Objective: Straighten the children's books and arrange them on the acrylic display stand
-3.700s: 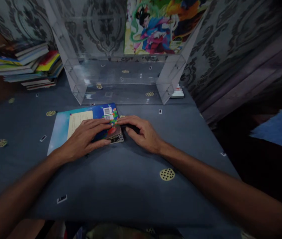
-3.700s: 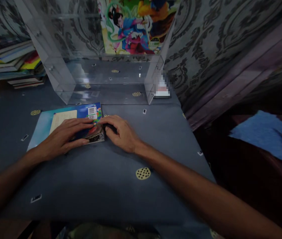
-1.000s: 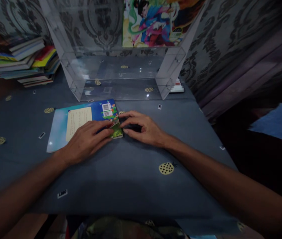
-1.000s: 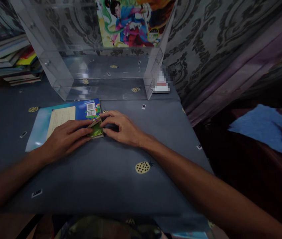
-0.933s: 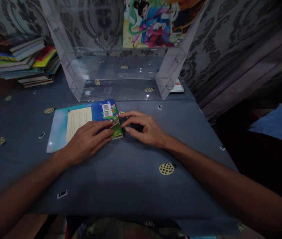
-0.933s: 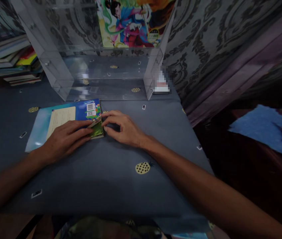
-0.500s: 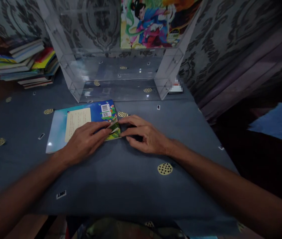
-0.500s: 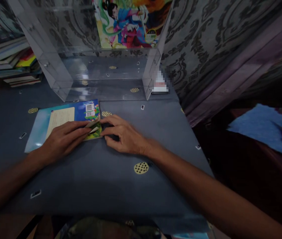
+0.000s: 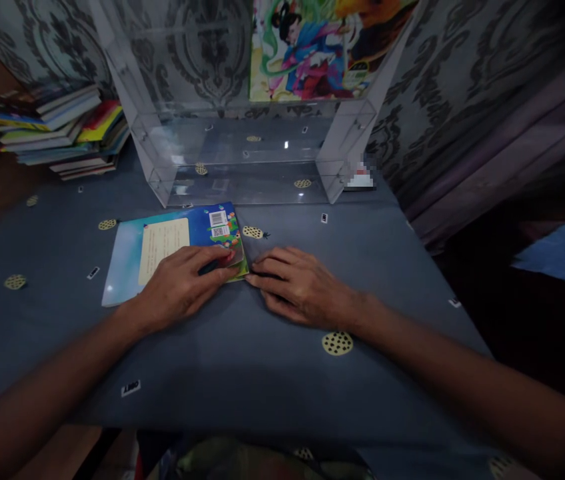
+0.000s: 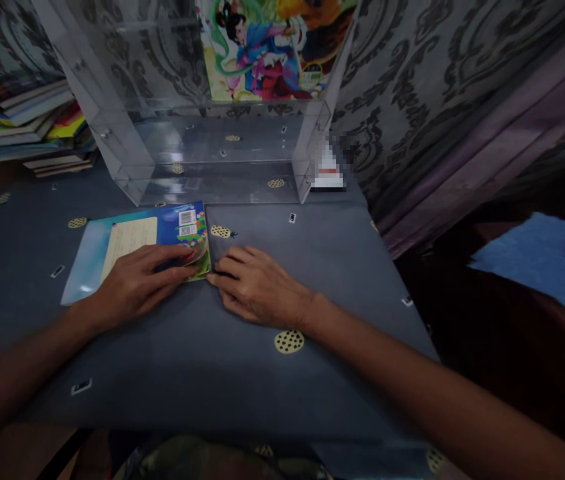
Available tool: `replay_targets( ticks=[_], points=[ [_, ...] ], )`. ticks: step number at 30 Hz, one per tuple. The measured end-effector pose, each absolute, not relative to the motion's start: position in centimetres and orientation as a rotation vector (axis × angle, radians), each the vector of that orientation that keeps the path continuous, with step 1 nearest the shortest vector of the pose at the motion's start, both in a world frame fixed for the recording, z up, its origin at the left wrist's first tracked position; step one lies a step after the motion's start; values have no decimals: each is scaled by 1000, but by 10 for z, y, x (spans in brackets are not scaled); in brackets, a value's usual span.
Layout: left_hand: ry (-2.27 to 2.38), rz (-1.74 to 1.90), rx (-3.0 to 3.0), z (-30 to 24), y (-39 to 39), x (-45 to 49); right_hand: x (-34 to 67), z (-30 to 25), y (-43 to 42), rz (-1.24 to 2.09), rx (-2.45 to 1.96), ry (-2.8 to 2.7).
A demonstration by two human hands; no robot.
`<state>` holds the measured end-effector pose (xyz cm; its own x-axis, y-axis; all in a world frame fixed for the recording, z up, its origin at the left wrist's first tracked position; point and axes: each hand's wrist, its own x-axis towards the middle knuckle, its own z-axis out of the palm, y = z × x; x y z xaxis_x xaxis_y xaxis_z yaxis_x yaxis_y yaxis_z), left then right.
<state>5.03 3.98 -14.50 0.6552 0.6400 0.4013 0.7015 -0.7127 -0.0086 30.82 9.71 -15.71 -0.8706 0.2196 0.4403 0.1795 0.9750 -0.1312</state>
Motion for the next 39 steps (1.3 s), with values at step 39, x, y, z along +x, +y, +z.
replay_targets(
  ticks=[39],
  points=[
    [-1455,-886,-2817,-135,40,46,310,-155,102,334,-229,-2588]
  ],
)
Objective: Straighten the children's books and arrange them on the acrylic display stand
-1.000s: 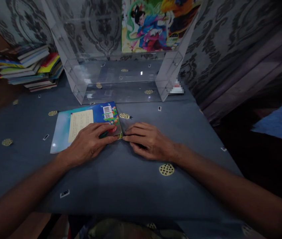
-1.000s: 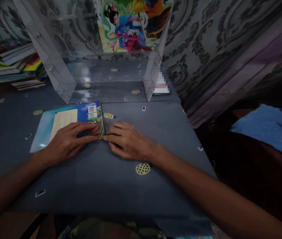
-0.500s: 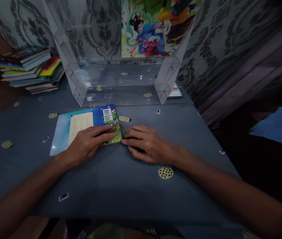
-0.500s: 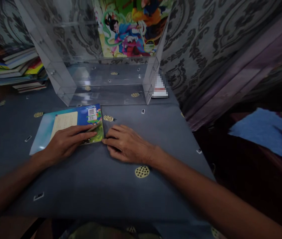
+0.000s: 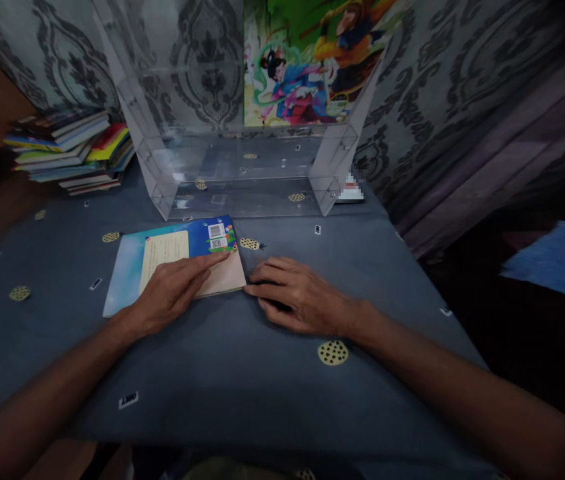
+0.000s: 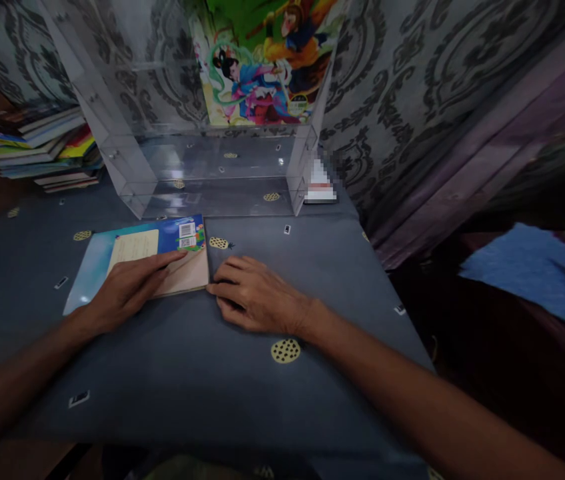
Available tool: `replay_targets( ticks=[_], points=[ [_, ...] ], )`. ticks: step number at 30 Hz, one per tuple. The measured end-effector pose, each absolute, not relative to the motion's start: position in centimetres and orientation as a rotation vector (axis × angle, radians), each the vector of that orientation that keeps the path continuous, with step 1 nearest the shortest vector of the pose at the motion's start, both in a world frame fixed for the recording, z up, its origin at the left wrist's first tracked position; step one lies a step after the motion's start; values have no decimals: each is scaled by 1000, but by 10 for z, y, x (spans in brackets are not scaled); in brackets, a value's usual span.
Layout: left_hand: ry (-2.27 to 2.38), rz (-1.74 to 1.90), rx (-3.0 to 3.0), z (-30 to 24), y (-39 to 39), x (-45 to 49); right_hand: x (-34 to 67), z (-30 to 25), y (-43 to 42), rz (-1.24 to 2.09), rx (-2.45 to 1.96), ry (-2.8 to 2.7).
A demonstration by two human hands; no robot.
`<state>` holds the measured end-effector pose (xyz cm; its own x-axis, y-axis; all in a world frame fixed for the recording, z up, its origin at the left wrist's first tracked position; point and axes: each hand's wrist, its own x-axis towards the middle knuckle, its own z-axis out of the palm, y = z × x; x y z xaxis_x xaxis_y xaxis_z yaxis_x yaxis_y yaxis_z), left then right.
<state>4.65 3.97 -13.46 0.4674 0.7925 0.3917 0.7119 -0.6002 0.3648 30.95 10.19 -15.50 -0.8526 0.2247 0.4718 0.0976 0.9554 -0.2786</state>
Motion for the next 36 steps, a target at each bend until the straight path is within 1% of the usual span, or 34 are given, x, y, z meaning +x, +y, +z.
replay_targets(
  ticks=[4,10,17,24,27,36],
  points=[
    [1302,788,2586,-137,40,45,310,-155,102,343,-241,-2594],
    [1225,716,2838,-150,41,40,310,-155,102,351,-245,-2585],
    [1197,738,2858,-154,41,40,310,-158,103,440,-280,-2454],
    [1165,656,2912,-151,39,41,310,-156,103,338,-260,-2594],
    [1187,582,2935,-148,38,45,310,-156,103,334,-259,-2590],
    [1160,520,2958,-145,40,48,310,-157,104,359,-247,-2570]
  ],
)
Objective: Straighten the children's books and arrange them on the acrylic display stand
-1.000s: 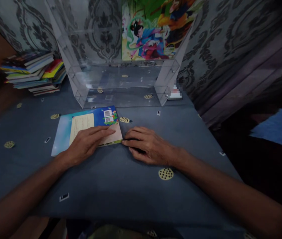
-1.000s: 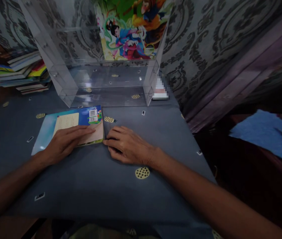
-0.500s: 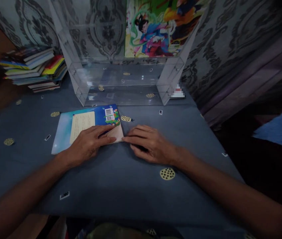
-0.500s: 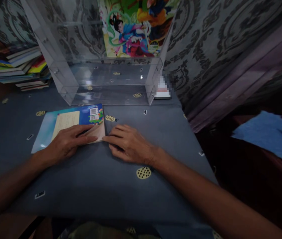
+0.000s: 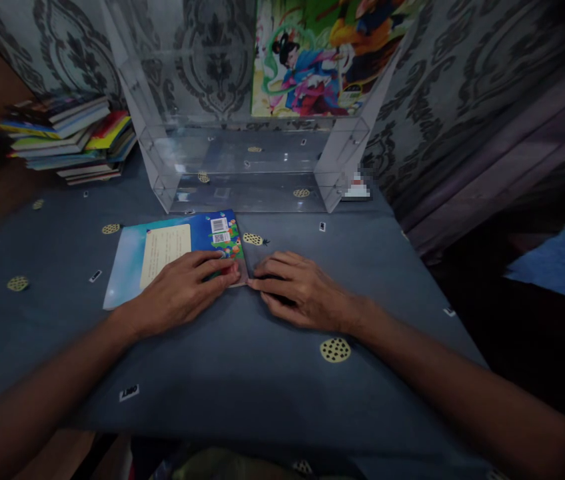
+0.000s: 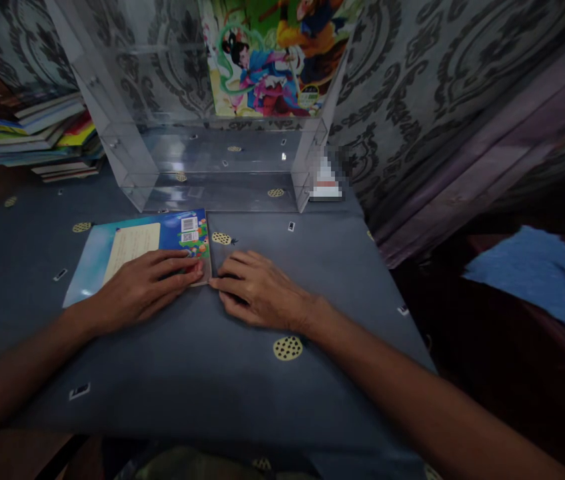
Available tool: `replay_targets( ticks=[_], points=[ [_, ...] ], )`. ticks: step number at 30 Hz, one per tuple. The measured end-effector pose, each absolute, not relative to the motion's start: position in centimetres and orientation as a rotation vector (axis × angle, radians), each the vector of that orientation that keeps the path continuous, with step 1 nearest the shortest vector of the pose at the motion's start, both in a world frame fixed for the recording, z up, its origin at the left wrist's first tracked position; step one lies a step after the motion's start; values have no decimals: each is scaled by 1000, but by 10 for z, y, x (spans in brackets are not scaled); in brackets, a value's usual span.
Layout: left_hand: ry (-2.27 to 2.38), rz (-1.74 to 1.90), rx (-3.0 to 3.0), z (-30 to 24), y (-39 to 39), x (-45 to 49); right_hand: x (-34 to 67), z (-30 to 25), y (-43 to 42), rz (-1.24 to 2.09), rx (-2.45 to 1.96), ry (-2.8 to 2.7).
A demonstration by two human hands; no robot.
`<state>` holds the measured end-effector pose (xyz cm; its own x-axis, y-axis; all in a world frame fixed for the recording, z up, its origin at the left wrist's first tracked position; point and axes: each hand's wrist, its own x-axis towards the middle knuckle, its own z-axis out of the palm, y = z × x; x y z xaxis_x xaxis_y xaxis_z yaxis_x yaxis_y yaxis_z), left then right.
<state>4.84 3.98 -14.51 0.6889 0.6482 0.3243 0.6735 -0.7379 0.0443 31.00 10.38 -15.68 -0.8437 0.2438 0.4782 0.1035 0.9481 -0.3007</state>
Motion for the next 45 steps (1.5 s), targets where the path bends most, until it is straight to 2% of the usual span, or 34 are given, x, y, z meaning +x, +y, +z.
replay_targets(
  ticks=[5,22,34,40,45],
  points=[
    [-1086,-516,-2832,-142,41,50,310,-157,103,422,-299,-2479],
    [-1260,-528,-2948,-138,40,45,307,-159,99,271,-318,-2611],
    [-1752,-223,-2704,-133,68,-22,308,-162,96,283,-339,-2642],
    [-2018,-122,-2556,-118,67,-54,304,-154,89,140,-366,-2652],
    [-2089,60,-2422,-106,57,-43,305,-154,85,-31,-470,-2638]
  ],
)
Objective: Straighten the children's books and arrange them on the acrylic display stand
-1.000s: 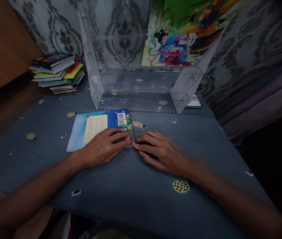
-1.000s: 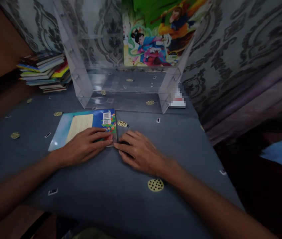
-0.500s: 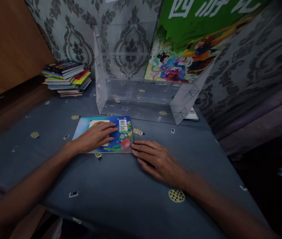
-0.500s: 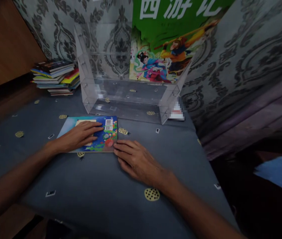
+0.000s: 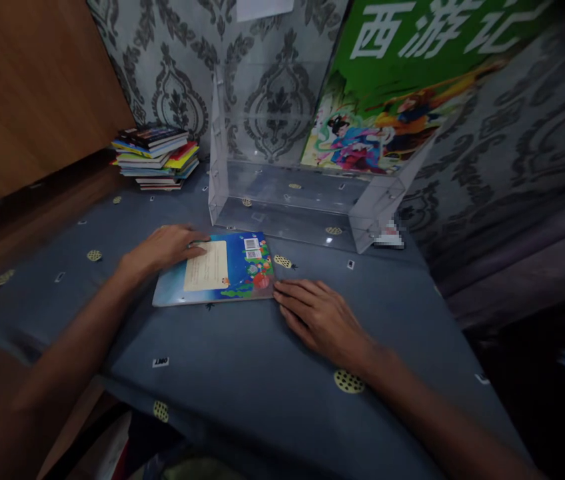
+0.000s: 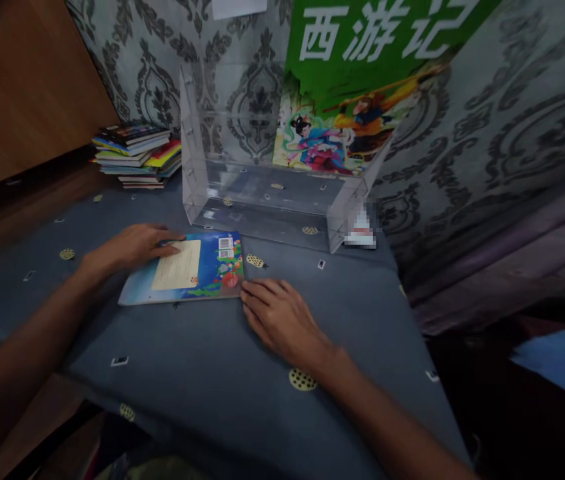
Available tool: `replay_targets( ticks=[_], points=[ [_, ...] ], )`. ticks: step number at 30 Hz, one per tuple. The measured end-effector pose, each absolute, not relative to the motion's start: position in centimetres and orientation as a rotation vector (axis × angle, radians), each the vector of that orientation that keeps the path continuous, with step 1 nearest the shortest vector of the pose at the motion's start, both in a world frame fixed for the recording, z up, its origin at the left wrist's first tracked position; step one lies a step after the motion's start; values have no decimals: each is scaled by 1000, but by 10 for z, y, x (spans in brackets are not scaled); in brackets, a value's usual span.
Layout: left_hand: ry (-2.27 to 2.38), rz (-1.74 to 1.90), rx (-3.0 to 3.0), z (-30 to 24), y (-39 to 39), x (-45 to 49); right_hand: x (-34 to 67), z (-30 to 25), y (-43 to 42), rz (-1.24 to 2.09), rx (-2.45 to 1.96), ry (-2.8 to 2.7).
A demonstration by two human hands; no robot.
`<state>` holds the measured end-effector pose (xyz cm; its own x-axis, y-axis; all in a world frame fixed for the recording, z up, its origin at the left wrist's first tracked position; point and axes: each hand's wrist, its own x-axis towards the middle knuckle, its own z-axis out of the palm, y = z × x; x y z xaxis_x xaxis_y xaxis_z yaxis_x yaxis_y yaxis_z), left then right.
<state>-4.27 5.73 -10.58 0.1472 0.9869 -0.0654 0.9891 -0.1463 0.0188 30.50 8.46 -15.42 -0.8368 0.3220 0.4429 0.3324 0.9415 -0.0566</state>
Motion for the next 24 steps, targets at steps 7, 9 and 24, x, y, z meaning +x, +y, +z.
replay_targets(
  ticks=[7,9,24],
  points=[
    [2179,-443,2272,-87,30,13,321,-159,104,-106,-731,-2702],
    [2146,-466,2265,-86,24,26,323,-160,110,-100,-836,-2691],
    [1198,108,2742,-115,-58,59,316,-167,96,12,-1076,-2592]
  ],
)
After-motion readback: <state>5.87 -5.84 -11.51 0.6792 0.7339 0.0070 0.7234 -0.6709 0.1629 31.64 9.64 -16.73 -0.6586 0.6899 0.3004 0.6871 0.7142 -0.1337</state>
